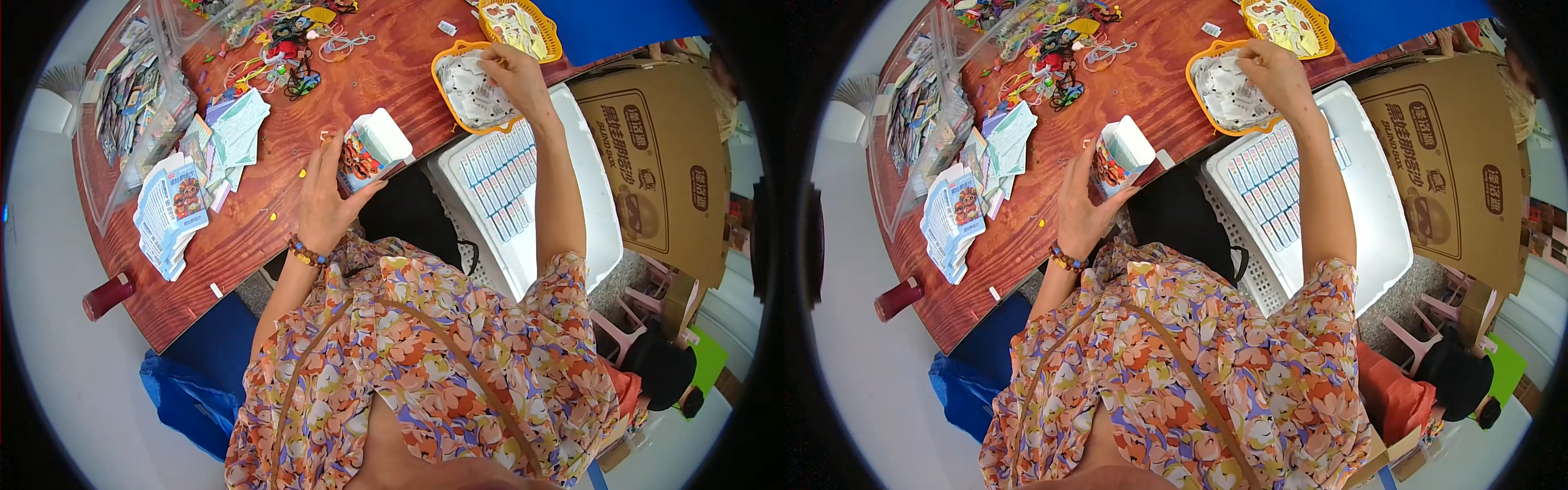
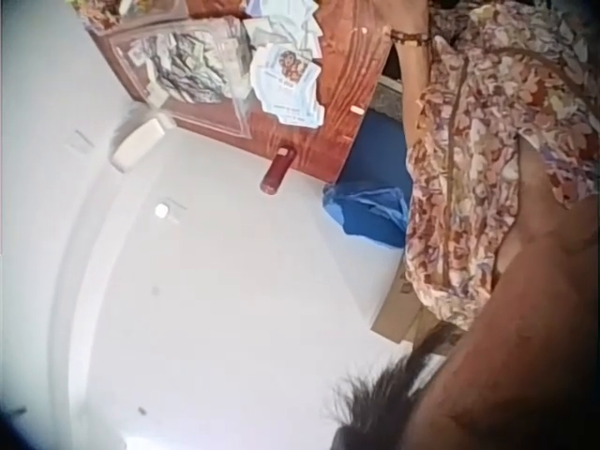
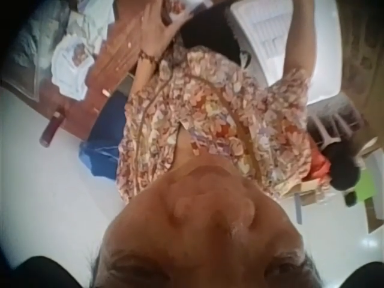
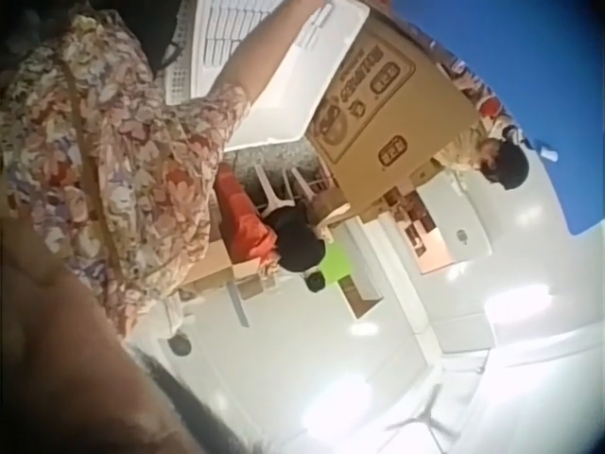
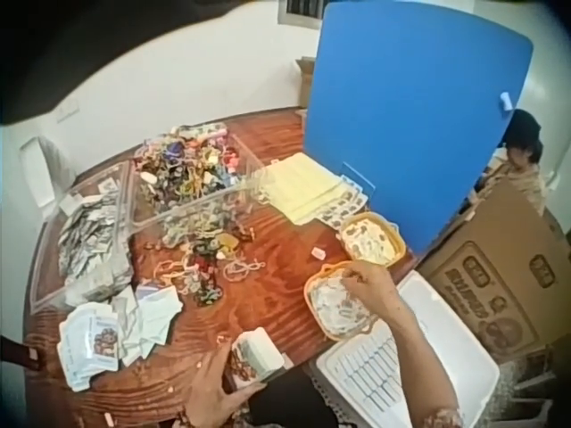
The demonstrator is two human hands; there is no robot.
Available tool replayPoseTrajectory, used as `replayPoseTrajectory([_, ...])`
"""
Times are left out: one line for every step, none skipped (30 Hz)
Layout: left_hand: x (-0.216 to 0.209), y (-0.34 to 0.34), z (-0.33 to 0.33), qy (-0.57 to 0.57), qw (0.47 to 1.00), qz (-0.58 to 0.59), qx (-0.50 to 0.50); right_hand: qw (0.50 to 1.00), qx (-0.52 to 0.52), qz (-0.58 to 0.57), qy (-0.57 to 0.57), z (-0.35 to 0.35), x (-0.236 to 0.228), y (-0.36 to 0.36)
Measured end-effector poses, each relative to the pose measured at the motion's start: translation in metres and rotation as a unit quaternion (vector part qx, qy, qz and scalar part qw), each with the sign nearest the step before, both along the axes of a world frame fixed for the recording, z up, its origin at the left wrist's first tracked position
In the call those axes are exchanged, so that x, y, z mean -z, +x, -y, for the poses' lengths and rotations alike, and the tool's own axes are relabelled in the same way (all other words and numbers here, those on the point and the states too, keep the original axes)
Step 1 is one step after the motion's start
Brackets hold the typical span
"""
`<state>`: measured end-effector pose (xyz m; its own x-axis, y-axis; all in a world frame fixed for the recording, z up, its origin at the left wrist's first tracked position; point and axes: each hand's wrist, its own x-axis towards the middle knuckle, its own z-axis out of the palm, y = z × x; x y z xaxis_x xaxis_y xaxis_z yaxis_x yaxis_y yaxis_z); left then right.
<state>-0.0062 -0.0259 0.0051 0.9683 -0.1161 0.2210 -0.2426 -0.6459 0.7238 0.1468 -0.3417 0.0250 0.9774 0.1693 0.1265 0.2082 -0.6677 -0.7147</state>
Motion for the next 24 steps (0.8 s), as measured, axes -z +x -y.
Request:
replayPoseTrajectory([-0.003, 0.002, 0.001, -0.001, 1.0, 0.0, 0.0, 0.998, 0.015, -0.031, 0.053, 0.003, 0.001, 0.0])
replayPoseTrajectory([-0.006, 0.004, 0.003, -0.001, 1.0, -0.002, 0.004, 0.992, 0.031, -0.061, 0.105, 0.006, 0.001, 0.0])
replayPoseTrajectory([-0.008, 0.004, 0.004, -0.001, 1.0, -0.005, 0.007, 0.992, 0.029, -0.061, 0.104, 0.009, -0.002, 0.0])
replayPoseTrajectory([-0.007, 0.006, 0.004, -0.001, 1.0, -0.005, 0.006, 0.982, 0.034, -0.12, 0.141, 0.012, -0.005, 0.0])
replayPoseTrajectory([-0.005, 0.009, 0.005, 0.004, 1.0, 0.015, 0.013, 0.967, 0.039, -0.178, 0.177, 0.013, -0.007, 0.0])
replayPoseTrajectory([-0.004, 0.011, 0.006, 0.009, 0.999, 0.034, 0.021, 0.967, 0.038, -0.179, 0.177, 0.011, -0.007, -0.001])
replayPoseTrajectory([-0.004, 0.013, 0.008, 0.008, 0.999, 0.033, 0.02, 0.955, 0.039, -0.18, 0.231, 0.009, -0.006, -0.004])
replayPoseTrajectory([-0.004, 0.015, 0.011, 0.01, 1.0, 0.023, 0.018, 0.941, 0.039, -0.181, 0.284, 0.006, -0.006, -0.007])
replayPoseTrajectory([-0.005, 0.017, 0.012, 0.014, 1.0, 0.013, 0.012, 0.94, 0.035, -0.183, 0.286, 0.001, -0.009, -0.01])
replayPoseTrajectory([-0.005, 0.019, 0.015, 0.017, 1.0, 0.011, 0.008, 0.941, 0.032, -0.182, 0.282, -0.005, -0.015, -0.015])
replayPoseTrajectory([-0.005, 0.022, 0.018, 0.028, 0.999, 0.027, 0.003, 0.943, 0.028, -0.181, 0.279, -0.012, -0.022, -0.021])
replayPoseTrajectory([-0.004, 0.024, 0.019, 0.041, 0.998, 0.041, -0.002, 0.941, 0.025, -0.184, 0.282, -0.022, -0.028, -0.03])
replayPoseTrajectory([-0.003, 0.026, 0.02, 0.047, 0.998, 0.039, -0.007, 0.946, -0.006, -0.161, 0.28, -0.035, -0.034, -0.038])
replayPoseTrajectory([-0.002, 0.027, 0.02, 0.054, 0.998, 0.041, -0.007, 0.95, -0.036, -0.138, 0.279, -0.049, -0.036, -0.046])
replayPoseTrajectory([-0.002, 0.029, 0.022, 0.057, 0.997, 0.045, -0.002, 0.942, -0.039, -0.155, 0.294, -0.06, -0.038, -0.053])
replayPoseTrajectory([-0.002, 0.029, 0.024, 0.06, 0.997, 0.056, -0.008, 0.96, -0.04, -0.115, 0.251, -0.07, -0.039, -0.06])
replayPoseTrajectory([-0.003, 0.03, 0.025, 0.061, 0.997, 0.055, -0.009, 0.975, -0.04, -0.073, 0.206, -0.079, -0.038, -0.065])
replayPoseTrajectory([-0.006, 0.03, 0.026, 0.059, 0.997, 0.054, -0.007, 0.975, -0.04, -0.074, 0.208, -0.085, -0.036, -0.066])
replayPoseTrajectory([-0.008, 0.029, 0.028, 0.056, 0.997, 0.052, -0.006, 0.985, -0.044, -0.026, 0.167, -0.09, -0.033, -0.067])
replayPoseTrajectory([-0.008, 0.03, 0.03, 0.056, 0.997, 0.052, -0.006, 0.991, -0.047, 0.022, 0.125, -0.093, -0.031, -0.068])
replayPoseTrajectory([-0.008, 0.031, 0.032, 0.048, 0.997, 0.058, -0.006, 0.991, -0.046, 0.023, 0.124, -0.096, -0.026, -0.07])
replayPoseTrajectory([-0.008, 0.031, 0.033, 0.039, 0.997, 0.064, -0.006, 0.993, -0.063, 0.071, 0.065, -0.098, -0.02, -0.071])
replayPoseTrajectory([-0.009, 0.031, 0.033, 0.036, 0.997, 0.066, -0.004, 0.99, -0.079, 0.12, 0.003, -0.098, -0.018, -0.071])
replayPoseTrajectory([-0.008, 0.033, 0.033, 0.03, 0.997, 0.064, -0.004, 0.993, -0.111, 0.025, -0.021, -0.096, -0.023, -0.067])
